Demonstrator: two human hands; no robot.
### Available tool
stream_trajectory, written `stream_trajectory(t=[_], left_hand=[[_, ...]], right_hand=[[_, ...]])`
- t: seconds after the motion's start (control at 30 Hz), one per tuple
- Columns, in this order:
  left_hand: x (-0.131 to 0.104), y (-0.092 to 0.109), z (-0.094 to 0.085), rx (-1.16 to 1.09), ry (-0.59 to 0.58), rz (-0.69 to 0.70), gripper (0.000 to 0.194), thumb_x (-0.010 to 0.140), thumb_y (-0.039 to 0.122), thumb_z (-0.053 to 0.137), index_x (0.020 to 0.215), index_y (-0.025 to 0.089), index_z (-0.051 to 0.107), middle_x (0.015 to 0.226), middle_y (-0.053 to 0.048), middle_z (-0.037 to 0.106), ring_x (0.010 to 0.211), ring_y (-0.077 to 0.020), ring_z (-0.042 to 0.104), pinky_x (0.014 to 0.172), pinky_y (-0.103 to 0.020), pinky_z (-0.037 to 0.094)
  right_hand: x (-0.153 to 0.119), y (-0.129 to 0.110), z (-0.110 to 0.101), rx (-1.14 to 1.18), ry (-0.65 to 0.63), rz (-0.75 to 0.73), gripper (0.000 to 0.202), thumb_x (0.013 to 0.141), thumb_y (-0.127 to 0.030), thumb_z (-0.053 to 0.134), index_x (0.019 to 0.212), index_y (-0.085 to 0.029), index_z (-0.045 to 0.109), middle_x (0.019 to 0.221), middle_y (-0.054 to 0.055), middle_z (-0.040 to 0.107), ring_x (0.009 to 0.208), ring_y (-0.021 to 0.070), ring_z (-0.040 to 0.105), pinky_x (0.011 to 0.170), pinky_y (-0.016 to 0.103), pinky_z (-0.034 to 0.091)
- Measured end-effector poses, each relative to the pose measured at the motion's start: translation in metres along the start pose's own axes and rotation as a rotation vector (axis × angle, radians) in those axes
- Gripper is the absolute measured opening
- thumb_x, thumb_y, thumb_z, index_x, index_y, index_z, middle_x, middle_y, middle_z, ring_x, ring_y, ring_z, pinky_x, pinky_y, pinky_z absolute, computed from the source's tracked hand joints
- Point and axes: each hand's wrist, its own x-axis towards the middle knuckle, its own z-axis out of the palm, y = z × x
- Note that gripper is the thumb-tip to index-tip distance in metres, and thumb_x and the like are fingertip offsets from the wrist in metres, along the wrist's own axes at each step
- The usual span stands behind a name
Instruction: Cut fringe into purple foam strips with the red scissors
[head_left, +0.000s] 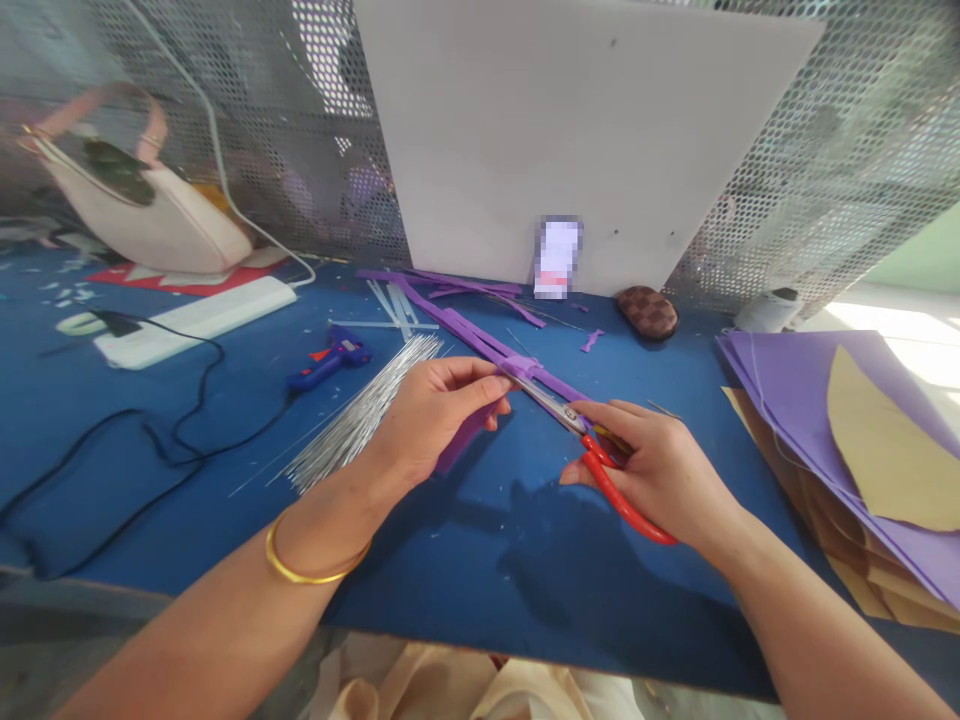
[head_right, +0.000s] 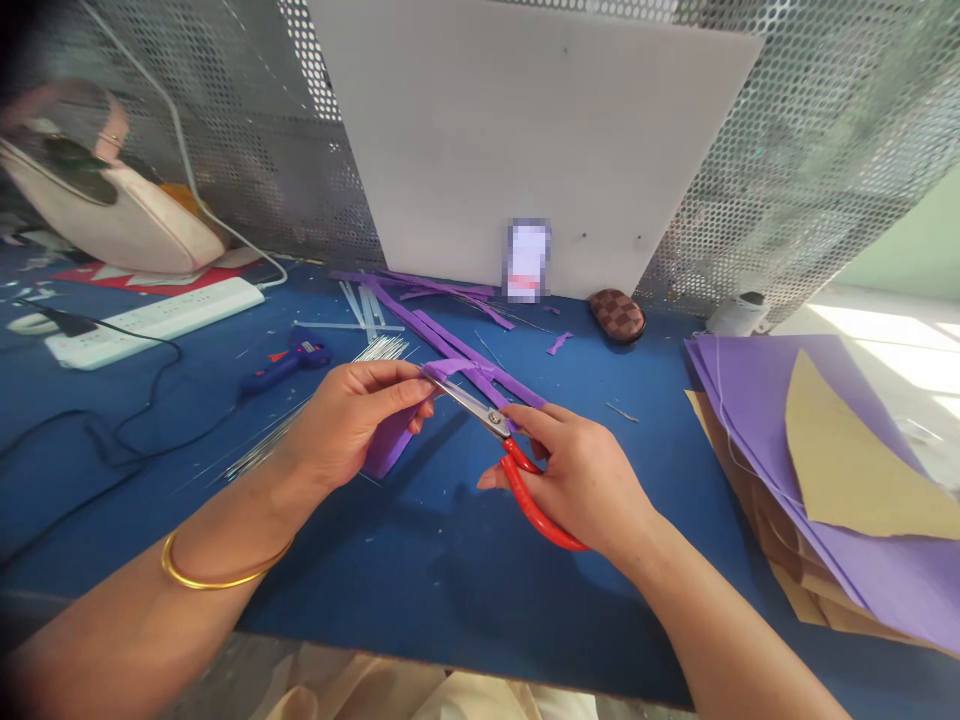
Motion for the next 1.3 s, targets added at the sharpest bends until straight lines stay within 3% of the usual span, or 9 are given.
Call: stream_trajectory(t=[0.77,1.3], left_hand=[[0.0001,-0.0008,0.0008,-0.071,-0.006,-0.013,0.015,0.073,0.032,0.075,0.077,0.018,0.073,0.065,-0.001,0.067,0.055,-0.0115,0.057,0.058,-0.025,0.048],[0.0002,0.0003,0.0009,0.004,-0.009,0.012,0.013,0.076,0.030,0.071,0.077,0.018,0.072,0.065,0.000,0.067,0.056,-0.0113,0.057,0.062,-0.025,0.048]], right_hand=[[0.0014,0.0003,-0.0034,0.028,-0.013,0.025,0.052,0.075,-0.054,0.071,0.116,-0.022,0.069,0.078,0.003,0.064,0.060,0.0144,0.053,0.056,0.026,0.044],[0.0014,-0.0022,-0.0008,-0.008,-0.007,0.016,0.055,0.075,-0.055,0.071,0.119,-0.022,0.065,0.085,0.004,0.065,0.066,0.0158,0.058,0.057,0.026,0.046]])
